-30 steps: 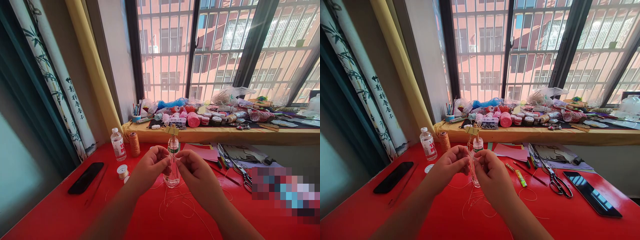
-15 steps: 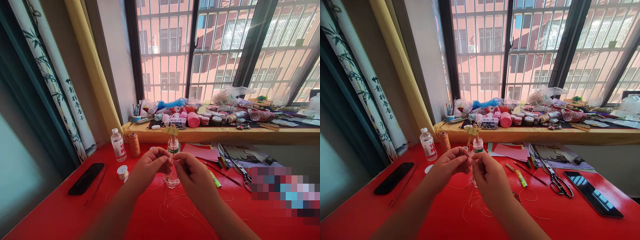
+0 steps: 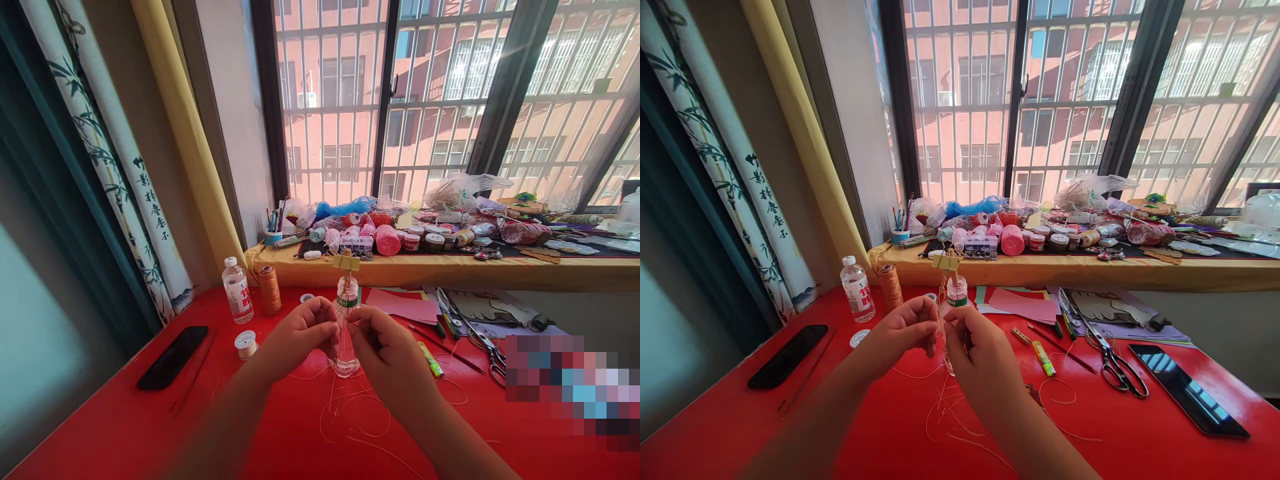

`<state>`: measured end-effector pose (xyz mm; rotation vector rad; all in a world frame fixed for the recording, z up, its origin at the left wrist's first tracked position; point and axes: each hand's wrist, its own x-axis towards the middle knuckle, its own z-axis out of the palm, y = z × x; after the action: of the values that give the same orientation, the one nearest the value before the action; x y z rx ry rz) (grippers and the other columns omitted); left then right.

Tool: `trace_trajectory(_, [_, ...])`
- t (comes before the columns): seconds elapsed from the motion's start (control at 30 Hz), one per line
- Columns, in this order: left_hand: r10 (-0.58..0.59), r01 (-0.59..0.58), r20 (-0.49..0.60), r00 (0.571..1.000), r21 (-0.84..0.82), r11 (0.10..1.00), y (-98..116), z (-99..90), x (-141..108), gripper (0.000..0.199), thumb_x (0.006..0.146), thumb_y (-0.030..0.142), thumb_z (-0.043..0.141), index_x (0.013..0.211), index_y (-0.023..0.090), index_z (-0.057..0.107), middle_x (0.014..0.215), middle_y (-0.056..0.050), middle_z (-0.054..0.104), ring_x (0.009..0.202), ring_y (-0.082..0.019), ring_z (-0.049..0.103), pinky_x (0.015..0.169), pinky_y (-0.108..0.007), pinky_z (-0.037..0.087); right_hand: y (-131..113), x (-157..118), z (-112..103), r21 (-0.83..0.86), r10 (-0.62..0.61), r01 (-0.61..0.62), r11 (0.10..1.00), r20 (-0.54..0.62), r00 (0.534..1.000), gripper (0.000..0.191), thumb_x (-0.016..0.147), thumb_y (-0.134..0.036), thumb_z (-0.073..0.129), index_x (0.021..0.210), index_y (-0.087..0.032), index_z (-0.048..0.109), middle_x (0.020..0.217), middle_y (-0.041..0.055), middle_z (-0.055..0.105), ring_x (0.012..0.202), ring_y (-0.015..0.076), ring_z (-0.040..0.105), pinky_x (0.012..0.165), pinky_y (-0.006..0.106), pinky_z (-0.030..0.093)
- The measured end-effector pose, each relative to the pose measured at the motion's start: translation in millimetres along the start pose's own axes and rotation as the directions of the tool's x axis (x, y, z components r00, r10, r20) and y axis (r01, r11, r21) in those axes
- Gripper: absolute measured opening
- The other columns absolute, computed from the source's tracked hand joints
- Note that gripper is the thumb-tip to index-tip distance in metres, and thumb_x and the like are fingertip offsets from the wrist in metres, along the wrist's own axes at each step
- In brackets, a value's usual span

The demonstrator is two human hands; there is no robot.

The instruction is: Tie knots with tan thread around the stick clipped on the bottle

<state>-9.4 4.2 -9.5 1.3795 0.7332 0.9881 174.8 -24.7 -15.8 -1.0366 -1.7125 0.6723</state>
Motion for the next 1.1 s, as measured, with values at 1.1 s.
trace_trajectory(1.1, [0.162,-0.108,-0.366,0.916,0.165,0.980,11.1,34.0,4.6,0.020,0.087,0.040,0.075,0.087,0.021,0.071,0.068,0.005,0.059,0.054,-0.007,0.040,0.051,-0.021,0.033,-0.5,-0.1,0.4,-0.003,-0.048,0.048,0.999,-0.005,0.999,0.015,0.099,-0.027,0.052,0.101,-0.021,0.066,0.066,-0.0040,0.053,0.057,0.0135,0.044,0.052,0.026,0.033])
